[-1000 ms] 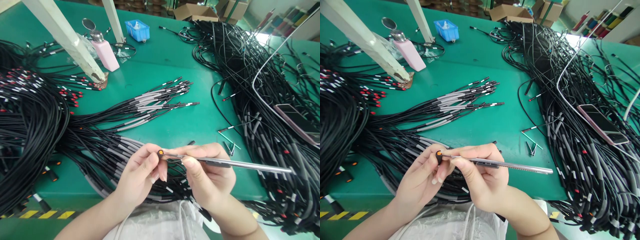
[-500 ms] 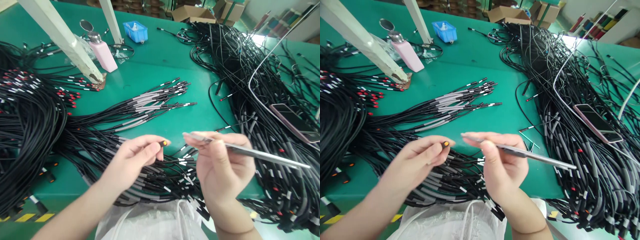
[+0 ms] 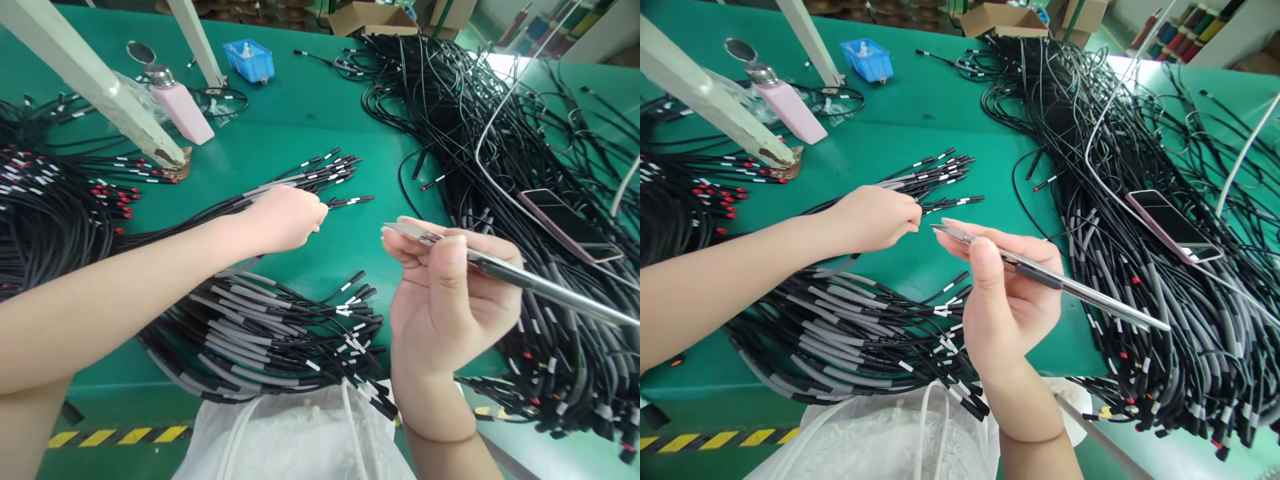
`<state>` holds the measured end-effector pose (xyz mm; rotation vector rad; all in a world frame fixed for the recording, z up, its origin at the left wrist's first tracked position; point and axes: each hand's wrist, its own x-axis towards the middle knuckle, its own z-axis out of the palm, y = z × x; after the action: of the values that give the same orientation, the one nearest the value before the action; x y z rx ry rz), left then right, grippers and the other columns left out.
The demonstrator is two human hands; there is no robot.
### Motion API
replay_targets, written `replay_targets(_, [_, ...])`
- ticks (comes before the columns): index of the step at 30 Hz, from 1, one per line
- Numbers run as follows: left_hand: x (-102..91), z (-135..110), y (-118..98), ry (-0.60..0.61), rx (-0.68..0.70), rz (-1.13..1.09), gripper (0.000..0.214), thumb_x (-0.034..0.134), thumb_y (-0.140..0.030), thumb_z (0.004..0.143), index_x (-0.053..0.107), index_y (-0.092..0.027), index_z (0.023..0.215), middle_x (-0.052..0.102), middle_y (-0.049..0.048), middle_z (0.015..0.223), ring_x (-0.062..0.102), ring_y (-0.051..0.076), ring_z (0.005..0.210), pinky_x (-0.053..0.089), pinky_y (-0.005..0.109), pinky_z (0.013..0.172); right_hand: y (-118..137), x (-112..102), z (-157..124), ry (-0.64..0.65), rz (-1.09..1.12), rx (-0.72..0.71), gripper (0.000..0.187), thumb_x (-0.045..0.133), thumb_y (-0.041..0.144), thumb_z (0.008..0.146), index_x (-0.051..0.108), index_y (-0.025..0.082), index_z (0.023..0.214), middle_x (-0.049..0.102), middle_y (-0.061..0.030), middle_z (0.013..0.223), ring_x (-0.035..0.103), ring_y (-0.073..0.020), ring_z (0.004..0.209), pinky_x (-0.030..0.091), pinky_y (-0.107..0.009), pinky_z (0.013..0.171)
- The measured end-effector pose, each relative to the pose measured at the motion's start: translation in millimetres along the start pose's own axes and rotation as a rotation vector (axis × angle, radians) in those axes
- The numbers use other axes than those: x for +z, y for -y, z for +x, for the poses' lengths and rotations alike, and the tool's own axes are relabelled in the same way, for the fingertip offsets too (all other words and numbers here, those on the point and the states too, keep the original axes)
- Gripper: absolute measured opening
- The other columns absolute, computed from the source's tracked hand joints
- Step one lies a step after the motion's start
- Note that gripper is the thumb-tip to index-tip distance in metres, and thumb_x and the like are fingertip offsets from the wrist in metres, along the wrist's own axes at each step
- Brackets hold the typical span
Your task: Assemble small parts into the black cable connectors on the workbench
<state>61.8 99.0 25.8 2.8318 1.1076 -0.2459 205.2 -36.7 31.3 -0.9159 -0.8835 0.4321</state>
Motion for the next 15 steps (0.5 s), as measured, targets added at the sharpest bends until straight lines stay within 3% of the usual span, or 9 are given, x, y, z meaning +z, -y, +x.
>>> replay_targets(3, [0.9, -0.3, 2.5, 0.037, 0.049, -0.025, 0.020, 0.062, -0.009, 0.089, 0.078, -0.018, 0.080, 0.081, 0.0088, 0.086, 0.077, 0.026, 0.084, 0.046, 0.030, 0.067, 2.0, -0.6, -1.1, 0.022, 0.088, 0.049, 0.013, 0.067, 0.018, 0.105, 0.069, 0.031, 0.103, 0.081, 0.0025, 0.097, 0.086, -0.0234, 0.091, 0.075, -0.048, 0.083])
replay_targets(7, [9.5, -0.2, 0.1, -0.046, 0.031, -0.063, 0.026, 0.054, -0.014, 0.098, 0.080, -0.017, 0.099, 0.082, 0.0128, 0.105, 0.076, 0.029, 0.101, 0.050, 0.033, 0.077, 2.4, -1.0, -1.5, 0.009, 0.184, 0.130, 0.007, 0.077, 0.026, 0.101, 0.072, 0.031, 0.102, 0.082, 0.0010, 0.096, 0.087, -0.0258, 0.091, 0.075, -0.050, 0.083])
replay_targets(11, [18.1, -2.1, -6.2, -0.061, 0.057, -0.109, 0.022, 0.057, -0.015, 0.096, 0.079, -0.019, 0.097, 0.080, 0.0074, 0.094, 0.075, 0.026, 0.092, 0.051, 0.031, 0.076, 1.3, -0.9, -1.6, 0.028, 0.174, 0.094, 0.010, 0.077, 0.020, 0.100, 0.073, 0.029, 0.101, 0.084, 0.0015, 0.095, 0.087, -0.0256, 0.092, 0.075, -0.047, 0.082])
replay_targets(15, [23.3, -5.6, -7.3, -0.148, 0.026, -0.129, 0.028, 0.048, -0.016, 0.101, 0.076, -0.015, 0.101, 0.077, 0.0104, 0.098, 0.073, 0.029, 0.098, 0.051, 0.035, 0.080, 1.2, -1.0, -3.1, 0.048, 0.094, 0.092, 0.010, 0.073, 0.022, 0.102, 0.071, 0.031, 0.103, 0.085, 0.0017, 0.097, 0.087, -0.0280, 0.094, 0.075, -0.049, 0.079])
